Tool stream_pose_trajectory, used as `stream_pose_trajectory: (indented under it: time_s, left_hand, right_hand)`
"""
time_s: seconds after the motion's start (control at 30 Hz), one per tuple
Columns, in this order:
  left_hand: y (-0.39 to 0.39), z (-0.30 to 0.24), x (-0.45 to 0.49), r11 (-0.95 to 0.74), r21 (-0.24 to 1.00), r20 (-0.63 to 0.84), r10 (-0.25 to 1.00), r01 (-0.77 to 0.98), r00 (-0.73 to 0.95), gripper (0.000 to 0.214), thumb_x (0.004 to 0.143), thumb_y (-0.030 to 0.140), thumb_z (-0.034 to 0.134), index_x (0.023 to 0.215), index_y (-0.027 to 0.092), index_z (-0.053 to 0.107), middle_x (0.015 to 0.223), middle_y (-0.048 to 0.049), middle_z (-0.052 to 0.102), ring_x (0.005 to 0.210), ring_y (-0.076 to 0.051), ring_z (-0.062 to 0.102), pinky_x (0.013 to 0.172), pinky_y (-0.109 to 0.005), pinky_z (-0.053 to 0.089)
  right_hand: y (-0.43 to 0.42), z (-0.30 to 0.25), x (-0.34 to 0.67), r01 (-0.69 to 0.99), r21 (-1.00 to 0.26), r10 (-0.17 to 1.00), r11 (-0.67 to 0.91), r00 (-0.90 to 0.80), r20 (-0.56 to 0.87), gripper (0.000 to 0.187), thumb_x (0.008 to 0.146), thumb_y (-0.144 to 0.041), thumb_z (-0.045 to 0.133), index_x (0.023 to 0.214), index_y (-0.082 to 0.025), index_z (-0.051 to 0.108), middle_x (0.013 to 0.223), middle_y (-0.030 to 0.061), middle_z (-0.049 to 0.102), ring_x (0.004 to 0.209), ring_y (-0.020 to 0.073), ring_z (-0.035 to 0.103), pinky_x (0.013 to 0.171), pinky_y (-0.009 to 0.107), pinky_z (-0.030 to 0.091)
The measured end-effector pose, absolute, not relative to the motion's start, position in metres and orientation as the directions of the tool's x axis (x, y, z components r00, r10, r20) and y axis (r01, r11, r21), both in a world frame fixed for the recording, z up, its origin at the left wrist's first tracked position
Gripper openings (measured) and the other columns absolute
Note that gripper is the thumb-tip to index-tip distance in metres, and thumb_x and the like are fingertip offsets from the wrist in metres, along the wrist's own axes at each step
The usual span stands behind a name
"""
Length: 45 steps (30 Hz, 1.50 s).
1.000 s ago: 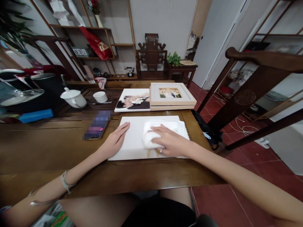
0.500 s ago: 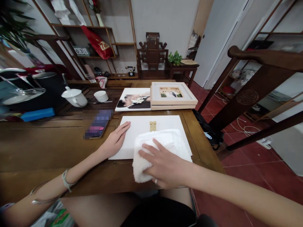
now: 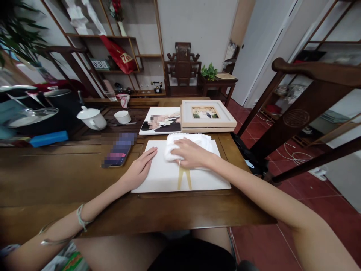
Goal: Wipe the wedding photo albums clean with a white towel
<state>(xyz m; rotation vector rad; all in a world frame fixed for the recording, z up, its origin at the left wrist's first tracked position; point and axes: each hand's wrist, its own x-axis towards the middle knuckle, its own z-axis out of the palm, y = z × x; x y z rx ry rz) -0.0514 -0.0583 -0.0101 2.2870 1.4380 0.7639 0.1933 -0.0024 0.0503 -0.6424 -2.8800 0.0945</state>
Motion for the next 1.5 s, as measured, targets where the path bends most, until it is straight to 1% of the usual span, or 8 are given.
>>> stream_pose_trajectory:
  time_s: [0.13, 0.33, 0.5, 0.7, 0.87, 1.07, 1.23, 1.5]
  left_hand:
    - [-0.058, -0.010, -0.051, -0.436, 0.546, 0.273, 0.900, 0.716, 0.340, 0.048, 0.092, 0.022, 0.029, 0.136, 0.010, 0.044, 0.146, -0.0141, 0.040, 0.137, -0.025, 0.033, 0.115, -0.047, 0.025]
    - [-0.058, -0.010, -0.053, -0.456, 0.535, 0.270, 0.890, 0.711, 0.367, 0.050, 0.090, 0.019, 0.029, 0.137, 0.009, 0.043, 0.146, -0.0153, 0.039, 0.138, -0.026, 0.032, 0.115, -0.048, 0.025]
    - [-0.057, -0.011, -0.053, -0.448, 0.542, 0.278, 0.894, 0.710, 0.352, 0.047, 0.092, 0.020, 0.030, 0.136, 0.013, 0.045, 0.146, -0.0133, 0.040, 0.137, -0.025, 0.033, 0.115, -0.048, 0.025]
    - [-0.057, -0.009, -0.051, -0.446, 0.545, 0.272, 0.895, 0.710, 0.353, 0.045, 0.093, 0.022, 0.029, 0.134, 0.014, 0.047, 0.145, -0.0125, 0.041, 0.137, -0.025, 0.033, 0.114, -0.046, 0.026]
    - [-0.057, -0.008, -0.052, -0.443, 0.551, 0.263, 0.896, 0.707, 0.356, 0.046, 0.092, 0.023, 0.030, 0.133, 0.011, 0.047, 0.145, -0.0147, 0.041, 0.137, -0.026, 0.033, 0.114, -0.047, 0.026]
    - [-0.058, -0.007, -0.053, -0.434, 0.572, 0.248, 0.900, 0.697, 0.358, 0.048, 0.092, 0.024, 0.030, 0.136, 0.012, 0.044, 0.147, -0.0134, 0.039, 0.138, -0.025, 0.031, 0.115, -0.048, 0.025]
    - [-0.058, -0.010, -0.053, -0.439, 0.566, 0.264, 0.899, 0.698, 0.350, 0.047, 0.092, 0.022, 0.030, 0.137, 0.012, 0.044, 0.146, -0.0135, 0.040, 0.138, -0.025, 0.032, 0.115, -0.048, 0.024]
    - [-0.058, -0.011, -0.052, -0.447, 0.551, 0.271, 0.895, 0.705, 0.355, 0.048, 0.093, 0.022, 0.029, 0.137, 0.010, 0.044, 0.146, -0.0148, 0.039, 0.138, -0.025, 0.032, 0.115, -0.047, 0.025]
  right_hand:
    - [-0.047, 0.048, 0.186, 0.337, 0.000, 0.335, 0.942, -0.936, 0.110, 0.025, 0.075, -0.020, 0.060, 0.098, -0.018, 0.069, 0.130, 0.0164, 0.051, 0.128, 0.0354, 0.037, 0.105, 0.059, 0.022]
    - [-0.095, 0.050, 0.179, 0.170, -0.034, 0.173, 0.985, -0.982, 0.074, 0.024, 0.073, -0.028, 0.063, 0.095, -0.021, 0.071, 0.135, 0.0167, 0.046, 0.132, 0.0400, 0.030, 0.104, 0.063, 0.022]
    - [-0.063, 0.048, 0.176, 0.309, -0.076, 0.315, 0.948, -0.945, 0.091, 0.027, 0.078, -0.023, 0.058, 0.103, -0.020, 0.068, 0.136, 0.0148, 0.048, 0.131, 0.0328, 0.036, 0.105, 0.056, 0.026]
    - [-0.016, 0.045, 0.160, 0.478, -0.006, 0.474, 0.878, -0.869, 0.145, 0.033, 0.082, -0.022, 0.052, 0.113, -0.014, 0.063, 0.130, 0.0183, 0.051, 0.125, 0.0330, 0.041, 0.100, 0.055, 0.030]
    - [-0.051, 0.045, 0.150, 0.455, 0.050, 0.450, 0.889, -0.889, 0.089, 0.033, 0.080, -0.022, 0.054, 0.110, -0.017, 0.065, 0.133, 0.0208, 0.047, 0.127, 0.0409, 0.035, 0.098, 0.063, 0.028]
    - [-0.122, 0.045, 0.152, 0.330, -0.002, 0.329, 0.944, -0.940, 0.092, 0.023, 0.075, -0.029, 0.062, 0.094, -0.019, 0.069, 0.137, 0.0204, 0.042, 0.128, 0.0451, 0.032, 0.098, 0.065, 0.026]
    - [-0.102, 0.048, 0.159, 0.377, -0.045, 0.379, 0.925, -0.921, 0.087, 0.027, 0.076, -0.027, 0.060, 0.101, -0.021, 0.068, 0.134, 0.0181, 0.047, 0.127, 0.0378, 0.037, 0.100, 0.058, 0.030]
    - [-0.020, 0.052, 0.176, 0.483, 0.009, 0.480, 0.876, -0.871, 0.104, 0.033, 0.080, -0.018, 0.053, 0.110, -0.013, 0.064, 0.124, 0.0190, 0.056, 0.120, 0.0306, 0.047, 0.100, 0.050, 0.034]
